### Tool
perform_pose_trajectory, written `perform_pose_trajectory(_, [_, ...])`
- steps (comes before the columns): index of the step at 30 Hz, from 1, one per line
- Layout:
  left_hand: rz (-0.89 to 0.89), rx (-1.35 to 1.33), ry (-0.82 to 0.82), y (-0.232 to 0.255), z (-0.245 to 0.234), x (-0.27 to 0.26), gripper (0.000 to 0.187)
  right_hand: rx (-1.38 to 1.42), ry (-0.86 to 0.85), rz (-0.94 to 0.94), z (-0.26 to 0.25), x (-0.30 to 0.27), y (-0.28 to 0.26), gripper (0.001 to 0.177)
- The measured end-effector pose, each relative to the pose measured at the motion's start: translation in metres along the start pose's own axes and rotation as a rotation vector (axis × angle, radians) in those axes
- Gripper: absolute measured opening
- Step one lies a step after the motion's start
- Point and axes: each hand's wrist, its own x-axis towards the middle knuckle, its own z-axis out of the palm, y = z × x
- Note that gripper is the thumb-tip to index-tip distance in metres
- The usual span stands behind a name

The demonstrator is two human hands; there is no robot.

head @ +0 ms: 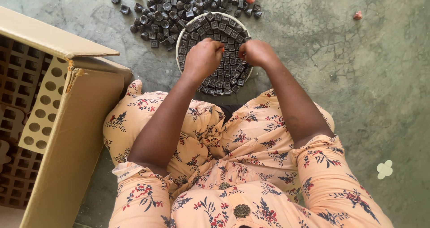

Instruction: The person sits on the floor and arranges small dark cubes from a pile into a circular tray, placing them one by one in a tight pattern. The person occasionally picks up multiple cubes at once to transfer them to the tray.

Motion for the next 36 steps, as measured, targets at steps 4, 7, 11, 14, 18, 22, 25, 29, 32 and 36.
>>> perform_pose_trajectory(4, [-0.015, -0.027, 0.021, -0.003, -0.006, 0.001, 0.021, 0.006, -0.049, 0.029, -0.003, -0.003, -0.001, 0.035])
perform_pose_trajectory(7, [0.01, -0.03, 0.035, -0.004, -0.008, 0.002, 0.022, -0.072, -0.027, -0.044, 0.006, -0.004, -0.008, 0.045])
perform_pose_trajectory(11, [0.005, -0.019, 0.021, -0.004, -0.008, 0.002, 0.022, -0.095, -0.028, -0.025, 0.014, -0.002, -0.008, 0.044])
perform_pose_trajectory(14, [-0.01, -0.015, 0.012, -0.003, -0.008, 0.001, 0.022, -0.096, -0.028, -0.026, 0.016, 0.001, -0.005, 0.039])
perform_pose_trajectory(18, [-0.006, -0.024, 0.004, -0.004, -0.007, 0.001, 0.022, -0.096, -0.018, -0.03, 0.017, 0.001, -0.004, 0.039])
perform_pose_trajectory(22, [0.032, -0.052, 0.061, -0.01, -0.002, 0.004, 0.022, -0.117, -0.047, -0.036, 0.012, 0.0, -0.007, 0.035])
perform_pose_trajectory(25, [-0.404, -0.501, -0.144, -0.021, 0.002, 0.016, 0.039, 0.053, 0.113, -0.092, -0.001, -0.003, -0.012, 0.033])
perform_pose_trajectory(29, [-0.544, -1.162, -0.129, -0.039, 0.007, 0.028, 0.046, 0.421, 0.433, -0.164, -0.022, -0.014, -0.029, 0.015])
perform_pose_trajectory(32, [-0.606, -1.298, -0.148, -0.045, 0.019, 0.031, 0.055, 0.579, 0.485, -0.194, -0.036, -0.027, -0.045, 0.017])
perform_pose_trajectory(36, [-0.624, -1.346, -0.199, -0.048, 0.035, 0.032, 0.059, 0.643, 0.438, -0.402, -0.044, -0.046, -0.066, 0.02])
